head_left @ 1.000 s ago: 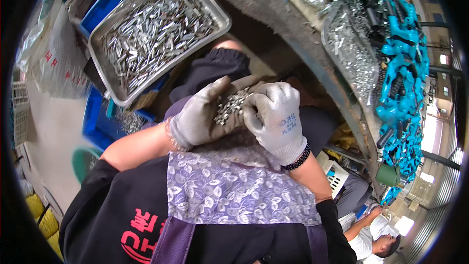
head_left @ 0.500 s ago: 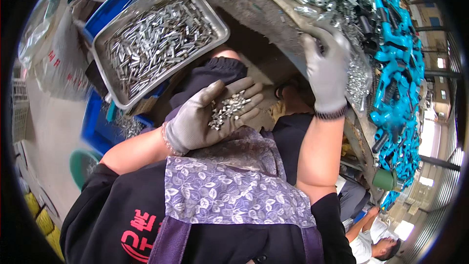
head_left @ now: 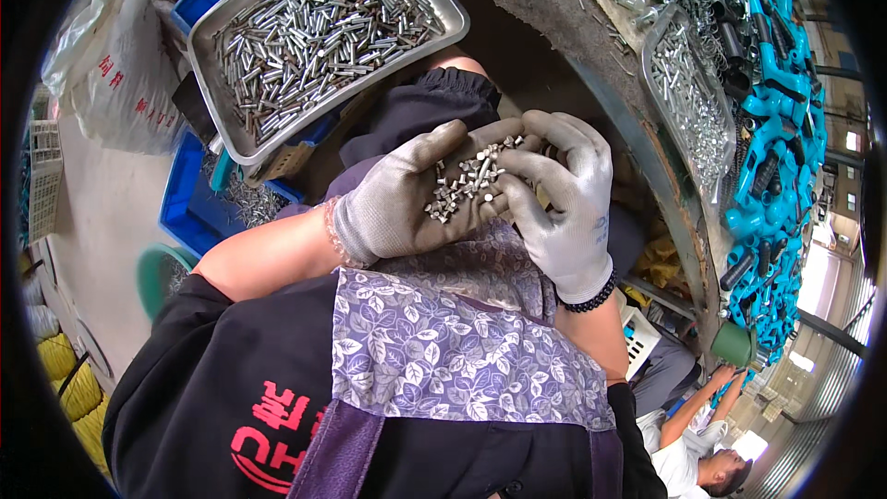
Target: The person sorts small metal bolts by hand, inspecting them and placing them into different blue plastic bins and a green plastic basin from a metal tray.
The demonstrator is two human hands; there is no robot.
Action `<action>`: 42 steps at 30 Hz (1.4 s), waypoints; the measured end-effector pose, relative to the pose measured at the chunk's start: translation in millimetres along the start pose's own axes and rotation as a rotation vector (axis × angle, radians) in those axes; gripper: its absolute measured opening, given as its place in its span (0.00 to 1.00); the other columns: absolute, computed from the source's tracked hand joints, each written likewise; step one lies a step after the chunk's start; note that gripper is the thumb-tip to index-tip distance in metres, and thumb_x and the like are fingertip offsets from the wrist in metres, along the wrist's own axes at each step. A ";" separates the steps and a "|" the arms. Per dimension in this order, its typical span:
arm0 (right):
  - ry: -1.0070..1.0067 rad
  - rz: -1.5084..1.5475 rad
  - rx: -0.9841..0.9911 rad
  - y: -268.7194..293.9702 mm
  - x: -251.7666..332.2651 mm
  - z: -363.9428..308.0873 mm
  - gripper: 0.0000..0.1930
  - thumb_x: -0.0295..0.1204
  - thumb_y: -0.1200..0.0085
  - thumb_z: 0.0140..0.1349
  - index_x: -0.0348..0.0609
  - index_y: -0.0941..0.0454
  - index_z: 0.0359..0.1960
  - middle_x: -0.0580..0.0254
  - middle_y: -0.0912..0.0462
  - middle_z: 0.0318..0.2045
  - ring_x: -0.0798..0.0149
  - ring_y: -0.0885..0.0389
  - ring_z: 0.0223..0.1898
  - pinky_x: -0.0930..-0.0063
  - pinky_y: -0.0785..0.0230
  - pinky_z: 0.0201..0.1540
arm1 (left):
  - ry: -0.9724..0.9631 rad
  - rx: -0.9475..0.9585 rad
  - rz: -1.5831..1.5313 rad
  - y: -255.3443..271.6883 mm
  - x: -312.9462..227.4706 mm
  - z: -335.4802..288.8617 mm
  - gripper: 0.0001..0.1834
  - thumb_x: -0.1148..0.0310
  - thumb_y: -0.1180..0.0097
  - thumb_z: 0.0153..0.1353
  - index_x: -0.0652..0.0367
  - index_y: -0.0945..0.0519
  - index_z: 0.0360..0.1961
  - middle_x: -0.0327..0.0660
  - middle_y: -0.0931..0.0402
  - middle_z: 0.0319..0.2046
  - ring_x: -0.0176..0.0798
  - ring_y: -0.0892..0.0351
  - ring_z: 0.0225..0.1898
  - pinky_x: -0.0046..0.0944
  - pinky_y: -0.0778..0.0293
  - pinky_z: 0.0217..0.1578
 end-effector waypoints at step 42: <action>-0.481 1.165 -0.278 6.4 -24.2 -16.7 0.11 0.21 0.47 0.72 0.34 0.28 0.54 0.53 0.16 0.42 0.65 0.16 0.42 0.70 0.21 0.50 | -0.016 0.099 0.060 0.7 -12.5 2.6 0.34 0.50 0.59 0.78 0.63 0.41 0.75 0.51 0.37 0.73 0.49 0.33 0.72 0.50 0.39 0.74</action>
Point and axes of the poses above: each hand's wrist, its own z-axis towards the middle knuckle, its own y-axis out of the back of the hand, x = y × z, the point moved 8 cm from there along z, towards the middle knuckle
